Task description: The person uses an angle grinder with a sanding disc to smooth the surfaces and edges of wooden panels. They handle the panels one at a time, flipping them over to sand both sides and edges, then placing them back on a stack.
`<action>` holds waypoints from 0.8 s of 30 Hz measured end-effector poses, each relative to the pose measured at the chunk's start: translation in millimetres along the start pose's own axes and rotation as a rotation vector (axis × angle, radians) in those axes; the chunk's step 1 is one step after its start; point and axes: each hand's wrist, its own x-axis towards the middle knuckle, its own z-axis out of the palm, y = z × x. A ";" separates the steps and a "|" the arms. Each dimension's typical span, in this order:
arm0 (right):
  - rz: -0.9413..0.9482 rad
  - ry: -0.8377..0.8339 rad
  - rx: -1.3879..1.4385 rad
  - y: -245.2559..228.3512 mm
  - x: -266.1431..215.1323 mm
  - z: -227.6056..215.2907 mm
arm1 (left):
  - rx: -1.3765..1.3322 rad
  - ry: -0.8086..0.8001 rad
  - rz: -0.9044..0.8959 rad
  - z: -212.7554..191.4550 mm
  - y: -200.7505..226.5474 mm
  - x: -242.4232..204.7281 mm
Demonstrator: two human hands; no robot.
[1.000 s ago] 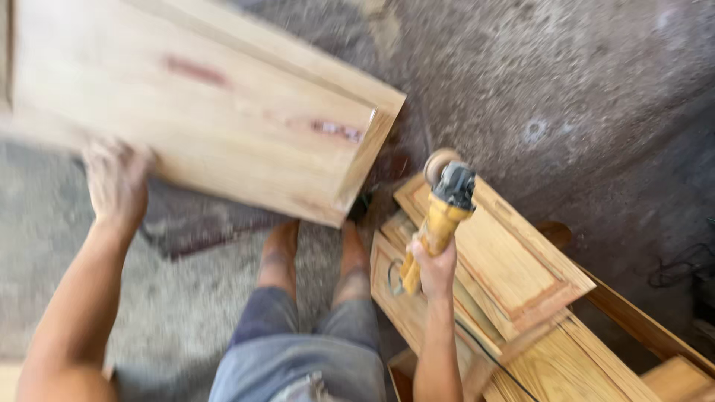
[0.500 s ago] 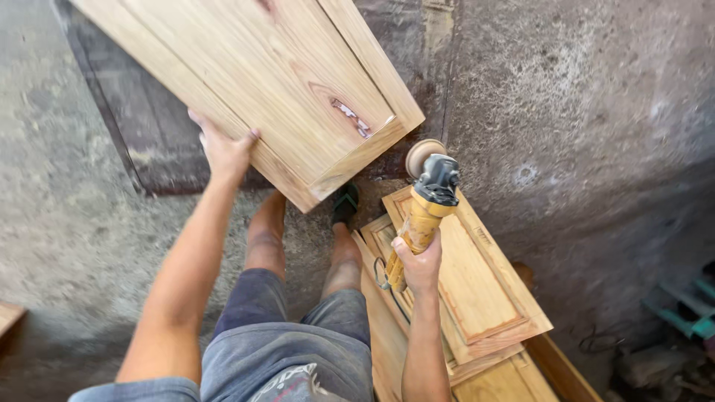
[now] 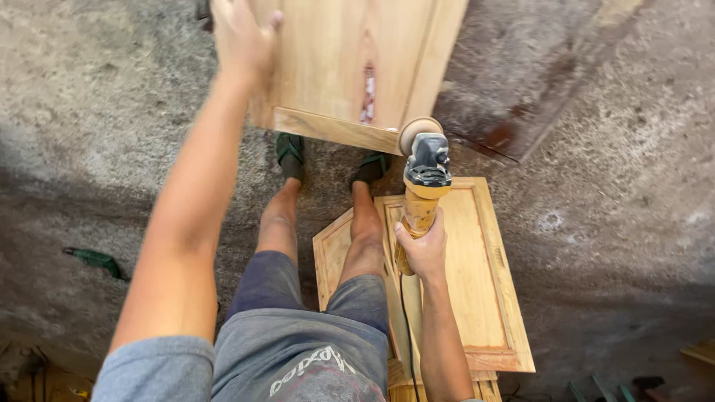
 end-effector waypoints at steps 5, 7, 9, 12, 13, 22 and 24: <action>-0.093 -0.063 0.027 0.4 -10.6 82.4 | -0.481 0.049 -0.051 -23.3 44.3 -181.6; -0.179 -0.033 -0.012 1.1 -15.9 116.9 | -0.652 -0.212 -0.262 -21.1 67.3 -239.2; -0.106 0.002 -0.101 5.0 -13.1 150.5 | -1.038 -0.440 -0.455 -19.7 74.8 -278.2; -0.066 0.031 -0.056 17.4 -25.0 192.5 | -1.273 -0.492 -0.554 -24.4 63.7 -307.1; -0.070 0.043 -0.007 20.3 -24.4 203.5 | -1.292 -0.500 -0.536 -26.4 56.7 -304.8; -0.223 0.054 0.053 44.4 -9.1 256.8 | -1.074 -0.506 -0.435 -48.7 12.1 -286.9; -0.175 0.049 0.065 38.2 -10.1 267.7 | -1.077 -0.480 -0.458 -51.0 3.9 -289.1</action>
